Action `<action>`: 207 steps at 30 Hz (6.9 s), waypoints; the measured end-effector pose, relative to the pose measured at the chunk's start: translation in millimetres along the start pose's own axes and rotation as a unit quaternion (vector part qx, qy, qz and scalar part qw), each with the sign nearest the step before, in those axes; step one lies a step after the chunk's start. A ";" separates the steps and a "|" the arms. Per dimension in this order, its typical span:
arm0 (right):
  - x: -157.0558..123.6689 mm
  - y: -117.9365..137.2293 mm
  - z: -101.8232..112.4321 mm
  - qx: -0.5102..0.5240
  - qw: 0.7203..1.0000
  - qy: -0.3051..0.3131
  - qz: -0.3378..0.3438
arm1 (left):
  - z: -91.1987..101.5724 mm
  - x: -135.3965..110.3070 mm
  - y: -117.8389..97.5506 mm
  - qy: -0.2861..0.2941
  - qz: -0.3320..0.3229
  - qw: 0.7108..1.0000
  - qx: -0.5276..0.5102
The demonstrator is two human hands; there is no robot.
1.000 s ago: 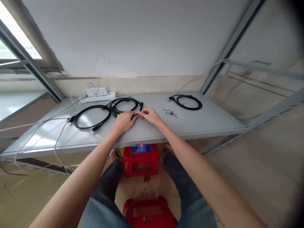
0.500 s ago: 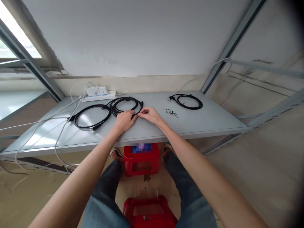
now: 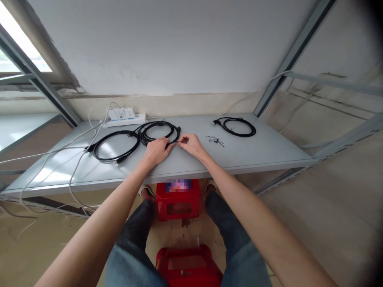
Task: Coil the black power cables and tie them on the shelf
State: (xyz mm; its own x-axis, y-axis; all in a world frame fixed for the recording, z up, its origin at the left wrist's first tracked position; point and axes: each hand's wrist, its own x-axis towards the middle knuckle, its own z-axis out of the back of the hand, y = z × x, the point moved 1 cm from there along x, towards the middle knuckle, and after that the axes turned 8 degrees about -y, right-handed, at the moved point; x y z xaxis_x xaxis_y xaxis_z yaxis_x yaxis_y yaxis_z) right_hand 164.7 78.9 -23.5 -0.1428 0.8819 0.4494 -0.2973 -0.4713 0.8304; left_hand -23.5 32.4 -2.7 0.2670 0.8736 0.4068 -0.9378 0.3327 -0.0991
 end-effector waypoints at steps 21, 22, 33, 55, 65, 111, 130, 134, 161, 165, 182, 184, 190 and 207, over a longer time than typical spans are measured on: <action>-14.7 30.4 -4.9 -0.265 0.957 0.016 0.119 | 0.1 0.0 -0.7 -0.005 -0.006 1.000 0.009; -12.4 27.7 -4.2 -0.227 0.969 0.015 0.093 | -0.1 0.1 -0.6 -0.005 -0.006 1.000 0.008; -0.8 7.7 -1.5 -0.014 0.998 0.065 -0.004 | 0.4 0.5 -0.6 -0.002 -0.001 1.000 -0.003; 16.6 15.1 5.0 0.054 0.982 0.119 -0.134 | 2.9 0.2 -2.4 0.003 0.002 1.000 -0.002; 20.8 24.0 6.6 0.044 0.974 0.123 -0.185 | 1.8 0.7 -0.7 0.008 0.005 1.000 -0.003; 0.4 13.8 -5.8 -0.166 0.986 -0.011 0.010 | -1.0 1.0 0.5 -0.017 0.012 1.000 -0.008; -5.9 16.1 -12.1 -0.192 0.979 -0.053 0.043 | 0.3 0.4 0.0 -0.005 0.004 1.000 -0.008; -12.6 38.5 -8.7 -0.401 0.885 0.003 0.238 | -0.1 0.1 0.7 0.000 0.001 1.000 -0.006; -1.0 25.9 -8.4 -0.297 0.952 0.046 0.062 | 6.1 0.2 -0.2 0.015 0.010 1.000 -0.011; -1.4 26.4 -7.2 -0.293 0.953 0.046 0.055 | 7.6 0.3 -1.0 0.022 0.009 1.000 -0.004; 8.6 4.8 -1.5 -0.065 0.996 -0.001 -0.067 | 7.3 0.5 -3.0 0.022 0.013 1.000 -0.005; 7.8 4.8 -0.9 -0.060 0.996 0.007 -0.061 | 7.3 0.5 -2.9 0.018 0.010 1.000 -0.006; 5.6 10.8 1.1 -0.073 0.996 0.034 -0.049 | 8.5 1.2 -3.4 0.020 0.008 1.000 0.000; 4.2 8.8 -0.5 -0.093 0.995 0.021 -0.026 | 7.0 -0.1 -3.2 0.013 0.002 1.000 -0.003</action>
State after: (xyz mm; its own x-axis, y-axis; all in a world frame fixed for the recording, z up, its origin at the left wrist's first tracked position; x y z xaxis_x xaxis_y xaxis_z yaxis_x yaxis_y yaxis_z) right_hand 161.0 78.5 -14.5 -0.1605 0.9066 0.3902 -0.4752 -0.4175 0.7745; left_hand -22.1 28.7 3.9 0.2686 0.8844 0.3817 -0.9377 0.3307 -0.1066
